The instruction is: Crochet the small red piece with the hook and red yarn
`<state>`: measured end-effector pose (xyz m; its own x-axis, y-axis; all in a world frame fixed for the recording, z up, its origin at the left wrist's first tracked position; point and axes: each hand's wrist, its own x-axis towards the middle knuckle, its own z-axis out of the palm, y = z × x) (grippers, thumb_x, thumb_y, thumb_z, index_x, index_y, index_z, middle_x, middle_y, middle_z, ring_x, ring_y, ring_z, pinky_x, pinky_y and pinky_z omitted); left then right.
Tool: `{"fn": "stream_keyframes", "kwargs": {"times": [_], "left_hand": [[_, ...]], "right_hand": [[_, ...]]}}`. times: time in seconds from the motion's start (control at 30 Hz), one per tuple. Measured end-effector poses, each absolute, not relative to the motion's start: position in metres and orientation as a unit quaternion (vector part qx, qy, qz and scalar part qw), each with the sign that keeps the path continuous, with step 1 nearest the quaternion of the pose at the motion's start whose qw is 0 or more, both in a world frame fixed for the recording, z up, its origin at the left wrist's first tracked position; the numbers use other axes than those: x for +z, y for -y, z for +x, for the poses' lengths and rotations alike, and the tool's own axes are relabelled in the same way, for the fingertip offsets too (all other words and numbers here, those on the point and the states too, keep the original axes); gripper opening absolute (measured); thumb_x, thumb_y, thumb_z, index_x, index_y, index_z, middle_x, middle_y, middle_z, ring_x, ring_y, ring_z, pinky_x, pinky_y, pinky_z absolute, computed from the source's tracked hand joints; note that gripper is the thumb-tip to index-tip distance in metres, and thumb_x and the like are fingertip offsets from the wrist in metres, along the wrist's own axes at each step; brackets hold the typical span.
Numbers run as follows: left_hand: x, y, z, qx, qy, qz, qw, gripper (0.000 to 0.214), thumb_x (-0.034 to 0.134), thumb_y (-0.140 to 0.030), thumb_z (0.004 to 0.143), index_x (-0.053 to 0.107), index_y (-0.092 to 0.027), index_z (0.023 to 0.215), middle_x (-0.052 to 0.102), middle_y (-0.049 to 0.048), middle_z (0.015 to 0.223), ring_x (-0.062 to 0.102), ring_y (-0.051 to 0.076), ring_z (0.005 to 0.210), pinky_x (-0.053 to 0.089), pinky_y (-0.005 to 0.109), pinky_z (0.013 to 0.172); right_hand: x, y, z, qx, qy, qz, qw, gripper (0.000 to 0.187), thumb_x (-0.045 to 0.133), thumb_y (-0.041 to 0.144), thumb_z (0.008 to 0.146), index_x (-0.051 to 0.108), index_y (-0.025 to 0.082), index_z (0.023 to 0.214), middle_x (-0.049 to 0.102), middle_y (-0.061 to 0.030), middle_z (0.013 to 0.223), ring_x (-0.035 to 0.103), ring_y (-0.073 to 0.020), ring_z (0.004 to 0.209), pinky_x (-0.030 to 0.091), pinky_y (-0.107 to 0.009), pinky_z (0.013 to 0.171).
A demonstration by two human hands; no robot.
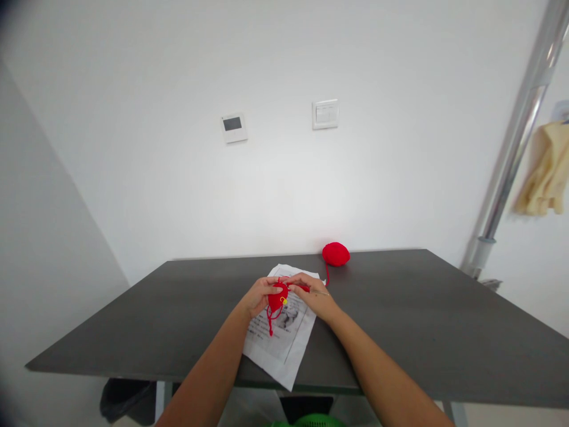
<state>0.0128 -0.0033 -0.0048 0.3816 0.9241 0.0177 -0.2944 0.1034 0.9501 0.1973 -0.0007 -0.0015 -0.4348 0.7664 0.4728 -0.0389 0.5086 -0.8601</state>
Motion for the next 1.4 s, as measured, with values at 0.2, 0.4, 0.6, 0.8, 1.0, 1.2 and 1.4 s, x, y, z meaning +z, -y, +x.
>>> {"fn": "stream_keyframes", "kwargs": {"times": [0.2,0.4,0.6,0.8,1.0,1.2,1.4], "left_hand": [[0.000,0.006,0.016,0.485,-0.333,0.476,0.654,0.043,0.076,-0.020,0.055,0.066,-0.010,0.095,0.069,0.0100,0.084,0.063,0.019,0.076,0.044,0.030,0.074],[0.001,0.006,0.020,0.476,-0.344,0.504,0.634,0.042,0.076,-0.022,0.055,0.067,-0.011,0.094,0.069,0.0092,0.084,0.061,0.016,0.072,0.043,0.027,0.071],[-0.003,0.004,0.016,0.468,-0.331,0.491,0.656,0.046,0.074,-0.017,0.056,0.065,-0.012,0.101,0.068,0.0083,0.084,0.061,0.014,0.069,0.043,0.026,0.069],[0.001,0.005,0.011,0.477,-0.304,0.470,0.678,0.048,0.073,-0.012,0.056,0.064,-0.011,0.102,0.068,0.0082,0.082,0.062,0.015,0.073,0.043,0.027,0.075],[0.005,0.006,0.005,0.487,-0.306,0.453,0.682,0.049,0.073,-0.012,0.055,0.064,-0.011,0.102,0.067,0.0065,0.074,0.061,0.015,0.067,0.043,0.027,0.070],[0.005,0.005,-0.001,0.447,-0.275,0.478,0.705,0.045,0.071,-0.014,0.056,0.065,-0.008,0.101,0.053,-0.0006,0.052,0.046,0.006,0.045,0.033,0.019,0.049],[0.001,0.000,-0.011,0.423,-0.280,0.499,0.703,0.048,0.071,-0.021,0.057,0.064,-0.006,0.102,0.044,-0.0030,0.047,0.030,0.002,0.039,0.014,0.019,0.041]], "right_hand": [[-0.001,0.002,0.195,0.449,0.702,-0.264,0.485,0.019,0.061,0.033,0.076,0.067,0.020,0.089,0.069,-0.0048,0.089,0.063,-0.0198,0.086,0.048,-0.034,0.081],[0.001,0.002,0.196,0.430,0.714,-0.256,0.490,0.020,0.063,0.035,0.074,0.069,0.020,0.086,0.070,-0.0053,0.086,0.063,-0.0208,0.086,0.048,-0.035,0.081],[0.003,0.001,0.201,0.383,0.731,-0.280,0.491,0.019,0.061,0.034,0.076,0.070,0.021,0.085,0.070,-0.0052,0.086,0.063,-0.0216,0.084,0.047,-0.035,0.079],[0.008,0.001,0.202,0.372,0.727,-0.281,0.503,0.019,0.060,0.035,0.076,0.071,0.020,0.082,0.070,-0.0058,0.083,0.063,-0.0216,0.082,0.047,-0.034,0.076],[0.011,0.004,0.201,0.388,0.696,-0.291,0.530,0.020,0.062,0.037,0.074,0.070,0.018,0.077,0.069,-0.0058,0.078,0.062,-0.0205,0.076,0.047,-0.032,0.072],[0.007,0.002,0.201,0.459,0.646,-0.282,0.541,0.023,0.063,0.039,0.074,0.068,0.017,0.076,0.068,-0.0047,0.074,0.062,-0.0184,0.071,0.049,-0.031,0.070],[0.013,0.002,0.208,0.425,0.725,-0.259,0.477,0.021,0.063,0.037,0.074,0.071,0.018,0.079,0.070,-0.0060,0.082,0.063,-0.0203,0.079,0.048,-0.032,0.074]]}}
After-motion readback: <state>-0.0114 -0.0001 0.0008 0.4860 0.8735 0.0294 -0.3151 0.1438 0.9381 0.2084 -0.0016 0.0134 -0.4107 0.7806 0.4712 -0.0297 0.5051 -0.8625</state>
